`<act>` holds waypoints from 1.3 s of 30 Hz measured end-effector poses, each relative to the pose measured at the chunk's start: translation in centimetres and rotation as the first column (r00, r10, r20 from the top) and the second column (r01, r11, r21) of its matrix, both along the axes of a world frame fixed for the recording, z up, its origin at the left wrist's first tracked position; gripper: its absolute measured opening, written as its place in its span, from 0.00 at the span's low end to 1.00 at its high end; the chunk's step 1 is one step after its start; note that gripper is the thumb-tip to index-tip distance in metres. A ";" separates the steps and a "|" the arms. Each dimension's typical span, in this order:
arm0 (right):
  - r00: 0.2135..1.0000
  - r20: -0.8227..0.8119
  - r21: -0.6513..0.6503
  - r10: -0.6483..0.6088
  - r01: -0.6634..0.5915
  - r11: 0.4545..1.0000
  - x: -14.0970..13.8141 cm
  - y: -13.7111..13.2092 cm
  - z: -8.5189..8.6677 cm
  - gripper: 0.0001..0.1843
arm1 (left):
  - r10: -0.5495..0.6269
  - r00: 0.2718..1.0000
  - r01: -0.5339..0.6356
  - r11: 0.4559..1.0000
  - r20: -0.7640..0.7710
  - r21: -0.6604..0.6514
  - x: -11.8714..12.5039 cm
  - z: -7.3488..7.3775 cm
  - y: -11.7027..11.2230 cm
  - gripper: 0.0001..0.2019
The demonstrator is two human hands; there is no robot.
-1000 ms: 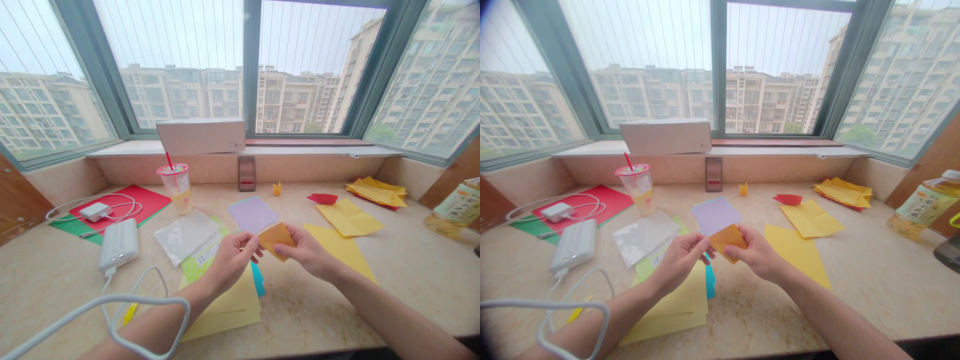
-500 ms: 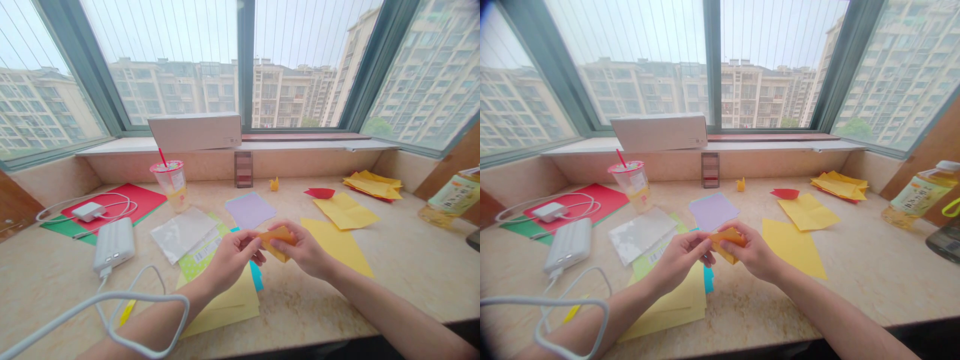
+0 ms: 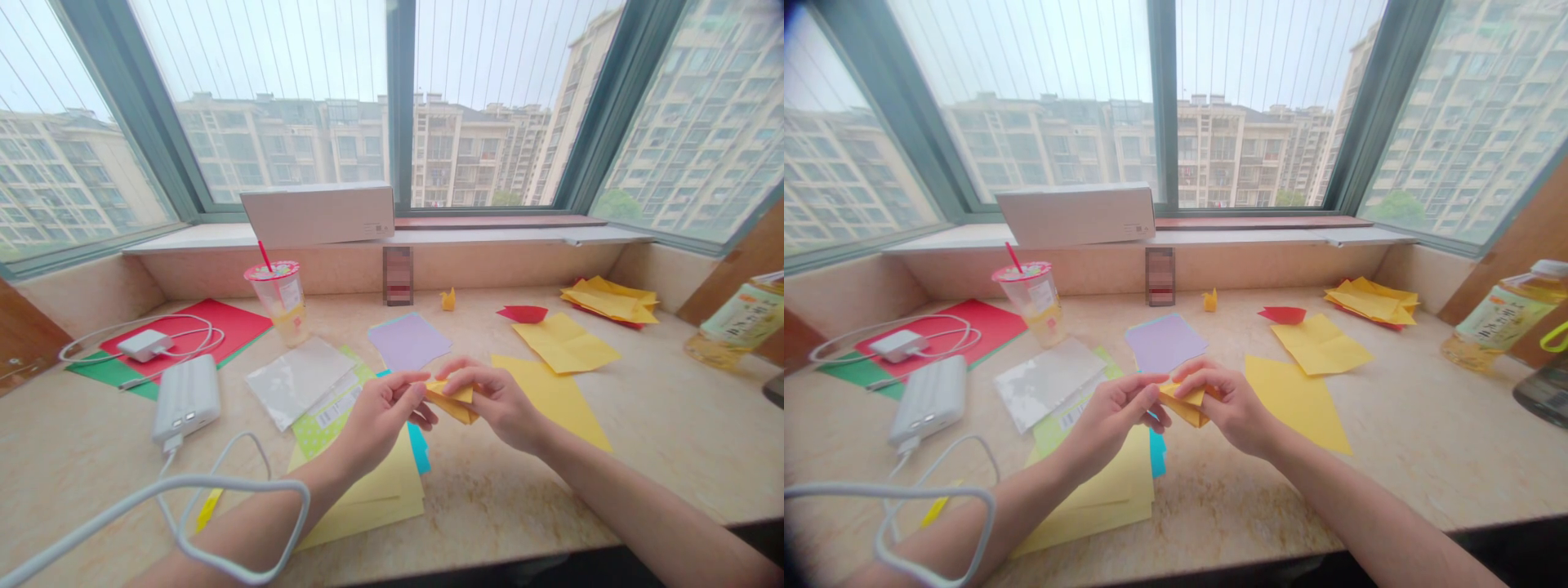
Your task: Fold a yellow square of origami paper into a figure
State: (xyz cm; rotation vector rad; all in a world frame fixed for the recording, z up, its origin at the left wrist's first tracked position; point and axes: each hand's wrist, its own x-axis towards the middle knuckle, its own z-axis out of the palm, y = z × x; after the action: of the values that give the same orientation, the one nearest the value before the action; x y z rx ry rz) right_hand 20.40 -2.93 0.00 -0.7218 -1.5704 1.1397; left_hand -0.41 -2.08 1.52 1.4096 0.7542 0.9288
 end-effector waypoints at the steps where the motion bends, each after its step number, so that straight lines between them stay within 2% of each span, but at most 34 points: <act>1: 1.000 -0.001 -0.012 0.003 -0.003 1.000 0.0 0.0 0.0 0.09 | -0.010 1.000 0.010 1.000 -0.016 -0.010 0.0 0.1 0.0 0.18; 5: 0.999 -0.013 -0.056 0.035 -0.035 0.998 0.1 -0.1 0.2 0.08 | -0.038 0.999 0.038 0.999 -0.019 -0.010 0.0 0.2 -0.1 0.18; 11: 0.990 0.027 -0.086 0.140 -0.137 0.987 0.1 -0.3 0.7 0.07 | -0.163 0.983 0.160 0.986 -0.082 -0.048 0.1 -0.1 -0.4 0.20; 14: 0.993 0.049 -0.097 0.109 -0.104 0.990 0.4 -0.2 0.5 0.07 | -0.101 0.989 0.101 0.995 -0.108 -0.006 0.2 -0.3 -0.4 0.19; 18: 0.996 0.029 -0.151 0.088 -0.083 0.985 0.4 0.0 0.2 0.19 | 0.044 0.993 -0.038 0.998 -0.112 0.048 0.3 -0.4 -0.2 0.16; 20: 0.998 0.066 -0.180 0.017 -0.004 0.984 0.1 0.0 0.1 0.19 | 0.075 0.991 -0.069 0.996 -0.110 0.060 0.3 -0.5 -0.2 0.15; 22: 0.993 0.095 -0.195 -0.072 0.090 0.977 -0.2 0.1 0.1 0.18 | 0.065 0.992 -0.058 0.996 -0.112 0.061 0.3 -0.5 -0.4 0.14; 24: 0.990 0.077 -0.209 -0.116 0.129 0.969 -0.4 0.2 -0.1 0.17 | 0.036 0.991 -0.029 0.998 -0.129 0.059 0.4 -0.7 -0.6 0.14; 31: 0.997 0.040 -0.175 -0.066 0.072 0.982 -0.8 -0.1 -0.1 0.20 | -0.103 0.976 0.097 0.995 -0.192 -0.036 0.7 -1.1 -0.9 0.21; 34: 0.997 0.004 -0.182 -0.083 0.082 0.980 -1.0 -0.1 0.1 0.23 | -0.067 0.963 0.079 0.996 -0.262 0.033 0.7 -1.0 -0.8 0.23; 37: 0.991 -0.035 -0.221 -0.132 0.121 0.968 -1.0 0.0 0.2 0.26 | 0.002 0.963 0.035 0.991 -0.270 0.133 0.7 -0.9 -0.8 0.22; 39: 0.986 -0.006 -0.224 -0.165 0.160 0.961 -0.8 0.0 0.4 0.26 | 0.000 0.964 0.039 0.989 -0.267 0.141 0.7 -0.9 -1.0 0.21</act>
State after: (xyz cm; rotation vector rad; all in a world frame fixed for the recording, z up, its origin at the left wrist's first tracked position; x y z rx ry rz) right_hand 19.57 -2.93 0.43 -0.9640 -1.3485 1.2083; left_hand 0.33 -3.11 0.63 1.6901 0.8844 0.8000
